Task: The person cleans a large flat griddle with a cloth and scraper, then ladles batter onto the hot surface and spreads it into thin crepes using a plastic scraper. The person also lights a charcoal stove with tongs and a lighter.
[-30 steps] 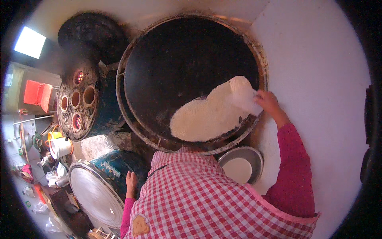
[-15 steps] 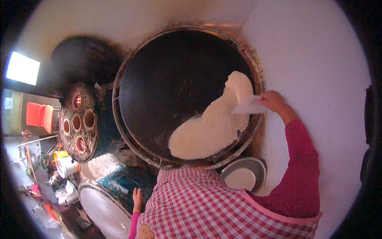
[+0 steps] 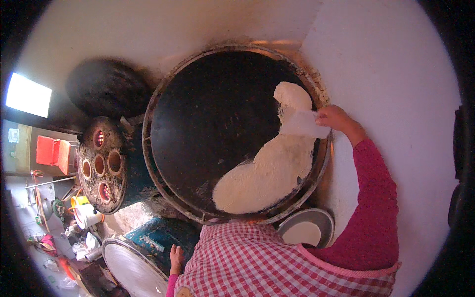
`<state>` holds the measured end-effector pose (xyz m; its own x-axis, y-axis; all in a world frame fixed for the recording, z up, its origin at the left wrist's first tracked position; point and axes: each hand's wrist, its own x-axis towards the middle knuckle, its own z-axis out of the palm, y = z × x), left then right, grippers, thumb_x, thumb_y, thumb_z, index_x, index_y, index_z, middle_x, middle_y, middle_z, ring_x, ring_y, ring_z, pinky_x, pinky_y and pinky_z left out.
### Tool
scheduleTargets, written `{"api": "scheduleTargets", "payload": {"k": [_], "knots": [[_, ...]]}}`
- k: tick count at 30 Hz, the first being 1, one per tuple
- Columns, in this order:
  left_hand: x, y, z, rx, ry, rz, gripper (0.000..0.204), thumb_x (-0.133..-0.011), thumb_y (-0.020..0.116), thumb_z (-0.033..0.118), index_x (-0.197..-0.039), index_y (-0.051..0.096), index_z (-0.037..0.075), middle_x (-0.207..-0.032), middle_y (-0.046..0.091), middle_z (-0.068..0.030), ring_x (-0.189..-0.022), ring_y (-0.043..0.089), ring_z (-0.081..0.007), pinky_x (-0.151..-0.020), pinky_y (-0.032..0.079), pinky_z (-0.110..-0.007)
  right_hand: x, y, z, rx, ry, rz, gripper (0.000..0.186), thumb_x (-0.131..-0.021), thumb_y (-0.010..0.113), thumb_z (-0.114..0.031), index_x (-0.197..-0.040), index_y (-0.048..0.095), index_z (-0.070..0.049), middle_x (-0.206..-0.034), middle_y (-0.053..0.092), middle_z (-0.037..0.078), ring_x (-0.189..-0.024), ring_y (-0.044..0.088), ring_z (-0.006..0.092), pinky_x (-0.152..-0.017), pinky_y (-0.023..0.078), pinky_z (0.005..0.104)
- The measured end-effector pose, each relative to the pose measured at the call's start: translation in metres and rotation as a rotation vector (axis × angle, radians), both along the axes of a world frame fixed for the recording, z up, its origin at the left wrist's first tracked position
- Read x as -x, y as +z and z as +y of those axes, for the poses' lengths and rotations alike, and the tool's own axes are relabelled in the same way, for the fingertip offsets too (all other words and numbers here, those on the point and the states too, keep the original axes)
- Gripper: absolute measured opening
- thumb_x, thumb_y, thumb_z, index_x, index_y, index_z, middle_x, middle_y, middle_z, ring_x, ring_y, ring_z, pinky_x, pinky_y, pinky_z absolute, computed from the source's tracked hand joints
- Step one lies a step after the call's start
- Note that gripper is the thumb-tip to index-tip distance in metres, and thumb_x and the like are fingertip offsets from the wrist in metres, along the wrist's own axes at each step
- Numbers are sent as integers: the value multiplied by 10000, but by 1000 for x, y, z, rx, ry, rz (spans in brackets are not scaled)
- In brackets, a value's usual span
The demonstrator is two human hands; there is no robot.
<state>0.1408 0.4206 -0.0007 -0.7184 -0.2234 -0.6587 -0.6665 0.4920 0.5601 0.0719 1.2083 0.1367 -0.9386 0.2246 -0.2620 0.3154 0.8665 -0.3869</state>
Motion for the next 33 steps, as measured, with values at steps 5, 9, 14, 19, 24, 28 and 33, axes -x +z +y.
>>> {"api": "scheduleTargets", "payload": {"k": [5,9,14,19,24,28,33], "knots": [[2,1,-7,-79,16,-94,424,-862,508,192,-1210,441,-42,-743,466,-4,-650,439,-113,-579,404,-262,27,-2,39,-260,83,52,222,-716,655,-269,-814,614,-73,-800,614,127,-775,576,314,-690,451,404],[-7,-5,-11,-157,161,-37,494,-872,501,177,-1291,361,-43,-878,527,-37,-754,491,-127,-669,430,-260,99,-1,37,-284,193,190,176,-745,626,-247,-796,601,-80,-782,604,126,-764,567,326,-671,436,418],[-17,-17,-16,-67,175,-148,531,-871,502,199,-1305,331,-56,-1129,530,-103,-963,502,-149,-828,406,-264,155,9,-8,-245,213,246,156,-759,600,-212,-807,592,-64,-780,604,152,-745,576,337,-662,444,432],[4,-25,-16,-81,22,-111,488,-851,544,204,-1263,396,-10,-895,563,-32,-732,519,-111,-645,438,-252,142,5,-52,-216,176,312,192,-783,581,-227,-875,604,-60,-794,602,162,-755,569,347,-658,439,416],[21,-50,-10,-297,90,-12,185,-867,554,213,-993,517,82,-675,484,20,-538,444,-79,-458,369,-240,82,-10,-37,133,-491,400,222,-820,528,-231,-886,616,-38,-893,613,180,-784,585,352,-709,454,406],[23,-49,-27,-304,21,-68,273,-870,531,197,-1062,424,35,-779,499,1,-631,463,-94,-546,392,-239,49,-59,9,-533,-675,187,289,-822,488,-248,-929,622,-16,-932,609,194,-813,585,366,-735,464,435],[9,-6,-42,-129,-13,-57,154,-841,517,187,-860,492,36,-639,459,-4,-583,439,-90,-515,373,-241,144,-93,36,-196,-849,116,356,-791,507,-291,-951,616,8,-982,596,221,-857,587,352,-716,487,443]]}}
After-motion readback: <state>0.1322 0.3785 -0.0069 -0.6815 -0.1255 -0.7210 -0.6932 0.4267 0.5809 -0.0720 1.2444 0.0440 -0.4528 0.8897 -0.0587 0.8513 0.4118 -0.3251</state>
